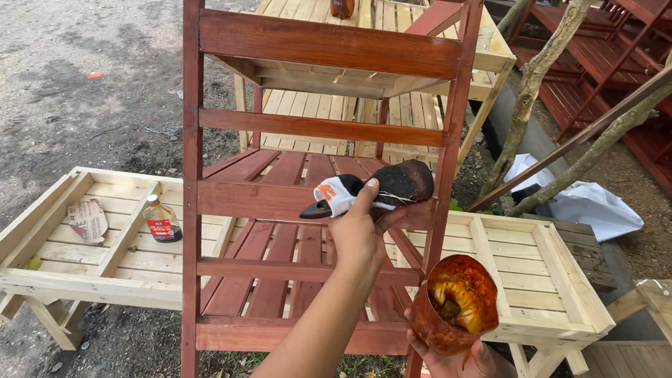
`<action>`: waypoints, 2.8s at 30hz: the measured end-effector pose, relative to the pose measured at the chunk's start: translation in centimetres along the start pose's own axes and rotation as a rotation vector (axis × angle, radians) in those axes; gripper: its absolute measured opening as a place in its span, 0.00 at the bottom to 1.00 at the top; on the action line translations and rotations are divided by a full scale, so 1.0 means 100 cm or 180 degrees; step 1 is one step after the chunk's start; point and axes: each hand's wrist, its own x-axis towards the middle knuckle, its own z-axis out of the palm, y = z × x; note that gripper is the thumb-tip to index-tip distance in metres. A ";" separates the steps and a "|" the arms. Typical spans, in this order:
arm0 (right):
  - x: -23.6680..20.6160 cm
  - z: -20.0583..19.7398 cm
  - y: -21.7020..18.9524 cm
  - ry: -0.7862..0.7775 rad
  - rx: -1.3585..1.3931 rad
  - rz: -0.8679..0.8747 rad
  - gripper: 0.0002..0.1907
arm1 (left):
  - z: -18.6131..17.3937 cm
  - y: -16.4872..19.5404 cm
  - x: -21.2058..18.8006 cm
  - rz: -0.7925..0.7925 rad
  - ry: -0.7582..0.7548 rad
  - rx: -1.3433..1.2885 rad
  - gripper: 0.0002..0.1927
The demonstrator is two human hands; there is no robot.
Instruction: The person applies reddish-brown wood stain to a wooden chair using a cloth, dipping the cloth into a container of stain held in the other hand. They wipe the stain across the chair's backrest rails, seat slats, and frame, working over different surfaces of the chair.
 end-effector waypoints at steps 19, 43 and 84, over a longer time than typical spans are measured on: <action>0.003 -0.005 -0.007 0.0120 0.0032 0.0191 0.56 | 0.048 -0.046 0.066 -0.0085 0.0437 0.0305 0.13; 0.004 -0.004 -0.007 -0.0052 0.0168 0.0246 0.59 | 0.045 -0.043 0.056 0.0972 -0.0196 0.2221 0.09; 0.011 0.000 -0.034 -0.0181 -0.0119 0.0456 0.53 | 0.155 -0.043 0.102 -0.0096 0.0722 -0.0395 0.14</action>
